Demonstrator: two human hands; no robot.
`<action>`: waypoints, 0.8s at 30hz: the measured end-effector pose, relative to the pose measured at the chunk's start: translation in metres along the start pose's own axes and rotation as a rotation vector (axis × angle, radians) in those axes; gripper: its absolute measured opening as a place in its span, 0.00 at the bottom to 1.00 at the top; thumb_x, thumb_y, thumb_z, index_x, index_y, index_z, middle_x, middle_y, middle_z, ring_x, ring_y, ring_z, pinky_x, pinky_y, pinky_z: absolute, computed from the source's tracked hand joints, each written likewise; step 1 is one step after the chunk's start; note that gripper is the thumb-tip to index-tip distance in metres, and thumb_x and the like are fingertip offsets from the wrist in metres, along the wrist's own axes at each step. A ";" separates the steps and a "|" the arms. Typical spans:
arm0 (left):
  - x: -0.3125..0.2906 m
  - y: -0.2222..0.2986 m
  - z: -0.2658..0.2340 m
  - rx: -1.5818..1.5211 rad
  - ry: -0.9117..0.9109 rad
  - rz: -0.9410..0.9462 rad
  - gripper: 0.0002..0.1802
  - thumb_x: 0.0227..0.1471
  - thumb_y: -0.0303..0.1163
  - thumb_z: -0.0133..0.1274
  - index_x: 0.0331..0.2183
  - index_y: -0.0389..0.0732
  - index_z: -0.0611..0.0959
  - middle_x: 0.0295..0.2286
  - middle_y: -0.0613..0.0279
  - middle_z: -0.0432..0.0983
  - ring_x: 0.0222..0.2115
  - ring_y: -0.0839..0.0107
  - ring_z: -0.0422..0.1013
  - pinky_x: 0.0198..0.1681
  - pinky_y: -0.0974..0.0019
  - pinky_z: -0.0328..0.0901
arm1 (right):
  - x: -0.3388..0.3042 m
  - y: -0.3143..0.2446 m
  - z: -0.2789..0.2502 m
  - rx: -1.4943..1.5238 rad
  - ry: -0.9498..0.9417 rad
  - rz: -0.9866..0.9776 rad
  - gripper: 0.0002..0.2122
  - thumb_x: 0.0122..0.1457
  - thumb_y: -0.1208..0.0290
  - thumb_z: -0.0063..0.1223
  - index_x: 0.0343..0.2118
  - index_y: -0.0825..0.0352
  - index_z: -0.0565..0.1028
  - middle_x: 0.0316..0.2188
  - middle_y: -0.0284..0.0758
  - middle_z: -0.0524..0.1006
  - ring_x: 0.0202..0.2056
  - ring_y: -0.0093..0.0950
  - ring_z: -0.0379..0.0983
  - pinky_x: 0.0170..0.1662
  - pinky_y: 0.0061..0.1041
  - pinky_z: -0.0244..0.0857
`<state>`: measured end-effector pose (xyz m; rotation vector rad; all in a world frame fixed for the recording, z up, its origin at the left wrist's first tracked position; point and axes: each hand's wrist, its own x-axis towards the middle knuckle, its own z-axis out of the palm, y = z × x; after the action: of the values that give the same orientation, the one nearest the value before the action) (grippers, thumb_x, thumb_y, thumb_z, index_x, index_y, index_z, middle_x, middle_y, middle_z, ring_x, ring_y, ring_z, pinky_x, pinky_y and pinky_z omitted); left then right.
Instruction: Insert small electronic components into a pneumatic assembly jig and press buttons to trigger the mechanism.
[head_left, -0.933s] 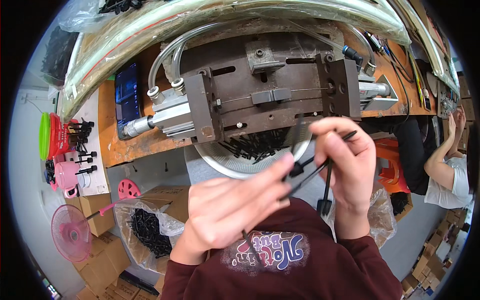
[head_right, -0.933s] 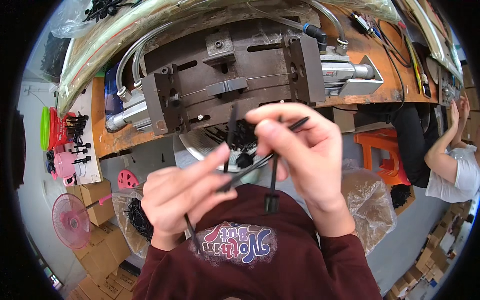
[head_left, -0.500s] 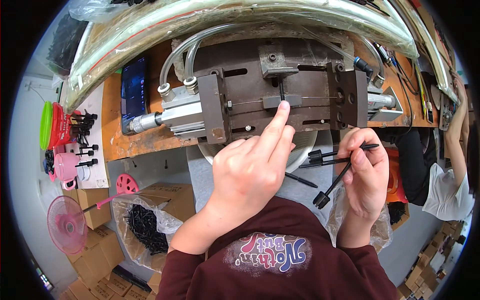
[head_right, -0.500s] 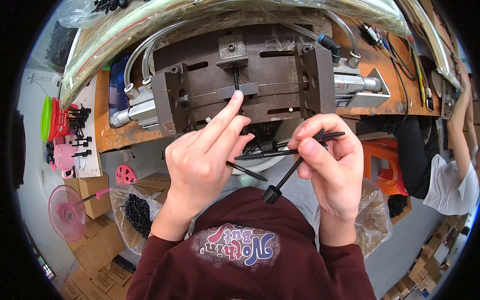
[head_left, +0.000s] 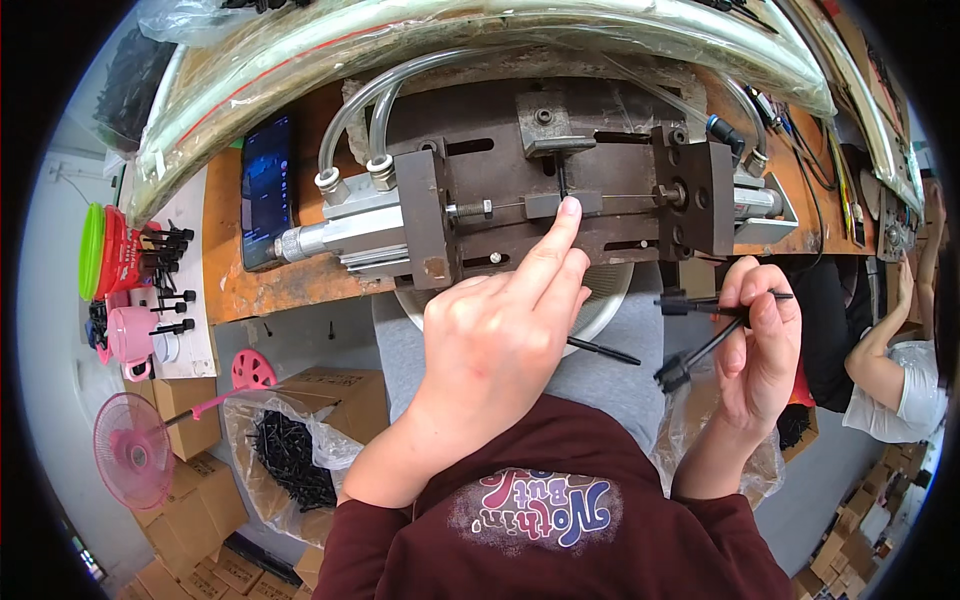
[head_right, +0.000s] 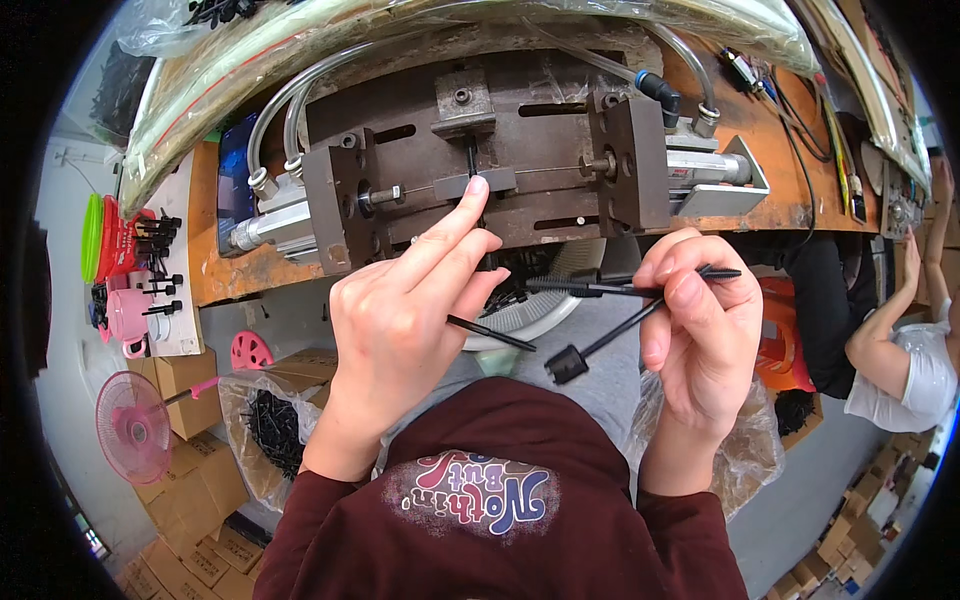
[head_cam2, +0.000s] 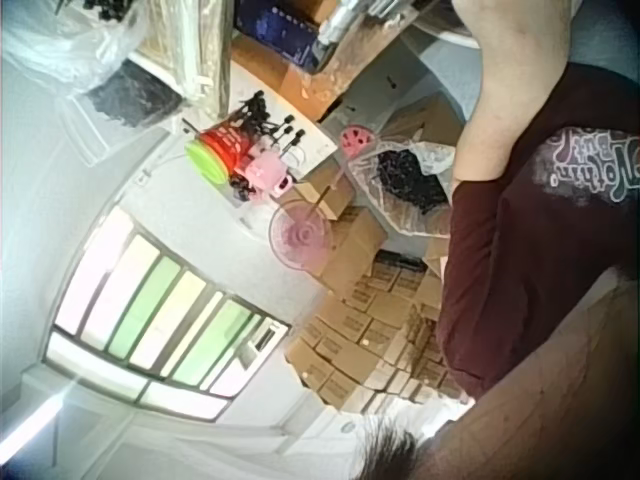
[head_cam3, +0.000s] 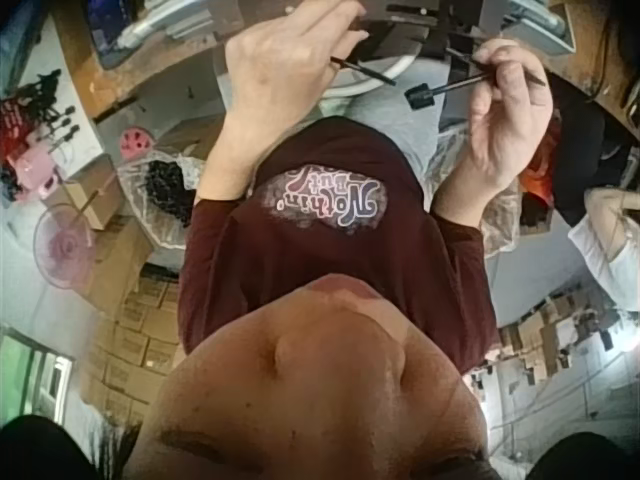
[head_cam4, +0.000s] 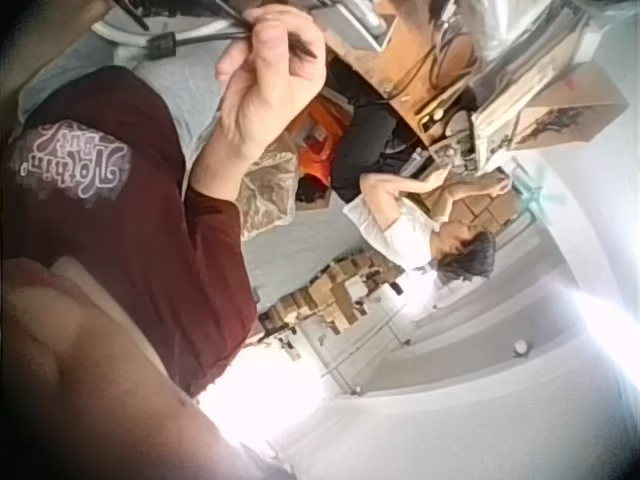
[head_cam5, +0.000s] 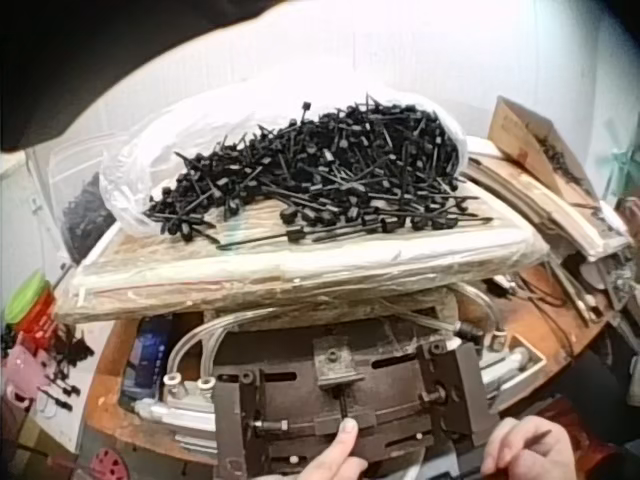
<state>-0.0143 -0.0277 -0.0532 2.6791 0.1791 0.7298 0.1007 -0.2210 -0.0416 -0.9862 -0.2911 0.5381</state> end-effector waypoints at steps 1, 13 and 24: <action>0.000 0.000 -0.003 -0.085 -0.006 0.000 0.16 0.39 0.34 0.65 0.34 0.41 0.84 0.42 0.62 0.79 0.22 0.71 0.76 0.24 0.72 0.68 | 0.000 0.001 0.001 -0.014 0.023 -0.015 0.06 0.58 0.77 0.54 0.32 0.76 0.71 0.32 0.44 0.72 0.14 0.19 0.66 0.15 0.11 0.63; -0.020 0.009 -0.037 -0.589 -0.039 0.206 0.14 0.37 0.28 0.65 0.33 0.45 0.88 0.34 0.63 0.81 0.21 0.78 0.74 0.21 0.75 0.65 | 0.002 0.010 0.028 0.066 -0.015 0.051 0.15 0.58 0.78 0.54 0.46 0.80 0.71 0.32 0.41 0.76 0.15 0.20 0.69 0.16 0.14 0.63; -0.010 0.002 0.005 0.008 0.057 -0.015 0.14 0.37 0.27 0.64 0.33 0.40 0.84 0.44 0.63 0.79 0.19 0.72 0.73 0.21 0.73 0.65 | -0.006 0.007 0.027 -0.246 0.041 -0.232 0.08 0.54 0.83 0.55 0.37 0.76 0.74 0.41 0.48 0.74 0.26 0.27 0.74 0.30 0.22 0.69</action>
<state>-0.0202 -0.0339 -0.0614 2.6628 0.2172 0.8032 0.0811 -0.2018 -0.0334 -1.1815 -0.4360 0.2739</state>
